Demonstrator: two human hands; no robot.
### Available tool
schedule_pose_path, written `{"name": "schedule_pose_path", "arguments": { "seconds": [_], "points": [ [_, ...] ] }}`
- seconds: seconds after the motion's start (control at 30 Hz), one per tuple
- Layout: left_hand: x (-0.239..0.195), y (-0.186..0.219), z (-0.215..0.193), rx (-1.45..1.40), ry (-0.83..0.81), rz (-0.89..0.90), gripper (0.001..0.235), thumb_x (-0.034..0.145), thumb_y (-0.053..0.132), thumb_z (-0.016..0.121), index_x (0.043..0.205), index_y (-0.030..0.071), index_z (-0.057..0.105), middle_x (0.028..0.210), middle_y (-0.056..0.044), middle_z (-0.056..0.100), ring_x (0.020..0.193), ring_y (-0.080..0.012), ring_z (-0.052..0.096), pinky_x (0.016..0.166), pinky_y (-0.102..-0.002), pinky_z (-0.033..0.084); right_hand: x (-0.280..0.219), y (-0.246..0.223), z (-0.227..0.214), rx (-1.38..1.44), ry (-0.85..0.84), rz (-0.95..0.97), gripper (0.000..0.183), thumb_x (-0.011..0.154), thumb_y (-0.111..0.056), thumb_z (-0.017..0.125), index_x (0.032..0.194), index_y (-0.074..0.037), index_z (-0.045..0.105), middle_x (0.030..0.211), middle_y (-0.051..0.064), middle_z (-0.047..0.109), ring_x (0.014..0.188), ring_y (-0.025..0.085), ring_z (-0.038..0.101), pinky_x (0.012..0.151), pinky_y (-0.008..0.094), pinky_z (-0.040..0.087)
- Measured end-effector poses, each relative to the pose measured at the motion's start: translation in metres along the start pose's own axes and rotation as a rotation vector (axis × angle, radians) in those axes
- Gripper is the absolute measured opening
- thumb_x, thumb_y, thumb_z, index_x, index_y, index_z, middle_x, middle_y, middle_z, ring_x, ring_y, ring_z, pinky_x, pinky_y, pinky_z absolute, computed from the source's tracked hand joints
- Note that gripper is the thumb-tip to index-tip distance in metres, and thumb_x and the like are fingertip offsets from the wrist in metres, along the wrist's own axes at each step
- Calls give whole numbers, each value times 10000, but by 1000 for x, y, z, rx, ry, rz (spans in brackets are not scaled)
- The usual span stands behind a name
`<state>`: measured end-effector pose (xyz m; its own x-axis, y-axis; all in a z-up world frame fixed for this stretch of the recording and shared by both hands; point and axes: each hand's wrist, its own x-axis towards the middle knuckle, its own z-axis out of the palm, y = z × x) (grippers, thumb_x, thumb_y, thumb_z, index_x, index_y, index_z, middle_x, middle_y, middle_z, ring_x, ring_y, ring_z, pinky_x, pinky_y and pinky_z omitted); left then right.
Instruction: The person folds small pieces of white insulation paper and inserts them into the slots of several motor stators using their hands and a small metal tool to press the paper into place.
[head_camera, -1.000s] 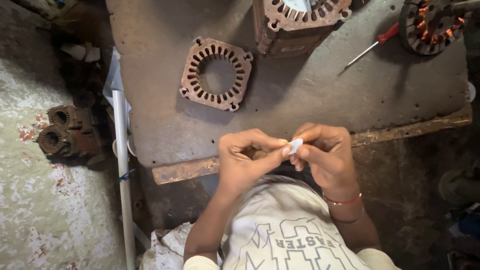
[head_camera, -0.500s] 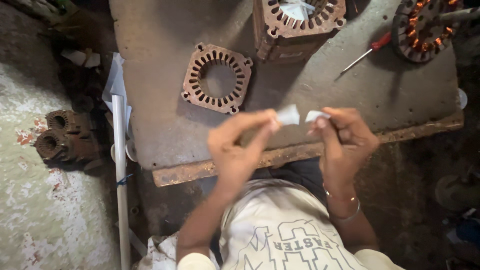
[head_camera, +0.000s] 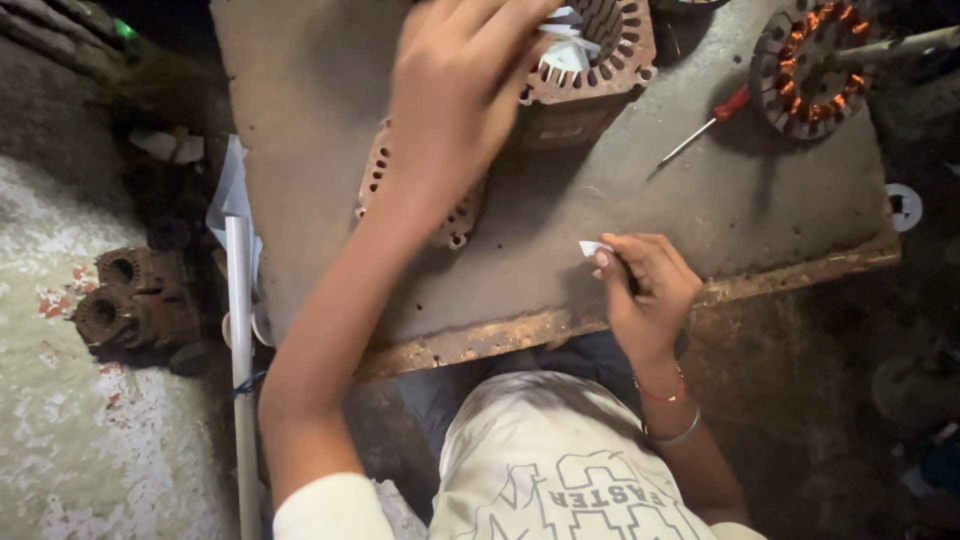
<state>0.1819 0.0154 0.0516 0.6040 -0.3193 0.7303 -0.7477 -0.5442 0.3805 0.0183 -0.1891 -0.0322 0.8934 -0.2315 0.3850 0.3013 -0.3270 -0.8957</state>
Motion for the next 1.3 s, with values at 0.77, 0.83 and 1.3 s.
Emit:
{"name": "schedule_pose_path", "arguments": {
  "seconds": [0.77, 0.83, 1.3],
  "points": [
    [-145, 58, -47, 248, -234, -382, 450, 888, 248, 761, 1282, 50, 671, 1175, -103, 682, 1233, -268, 595, 1182, -471, 309, 182, -48, -10, -533, -343, -722, 225, 958, -53, 857, 1131, 3, 725, 1022, 123, 674, 955, 290, 628, 852, 421, 492],
    [-143, 56, -47, 251, -224, -378, 460, 889, 251, 763, 1294, 55, 667, 1197, -105, 679, 1249, -270, 589, 1185, -470, 312, 185, -48, -5, -580, -443, -856, 224, 952, -138, 864, 1078, -33, 711, 1084, 97, 673, 1113, 292, 612, 1012, 427, 500],
    [-154, 54, -45, 274, -28, -415, 646, 824, 417, 880, 1340, 108, 642, 1375, -72, 628, 1295, -260, 562, 1189, -492, 310, 186, -34, -14, -644, -540, -821, 313, 938, -167, 847, 1177, -48, 683, 1099, 73, 653, 1157, 283, 584, 1072, 416, 428]
  ]
}}
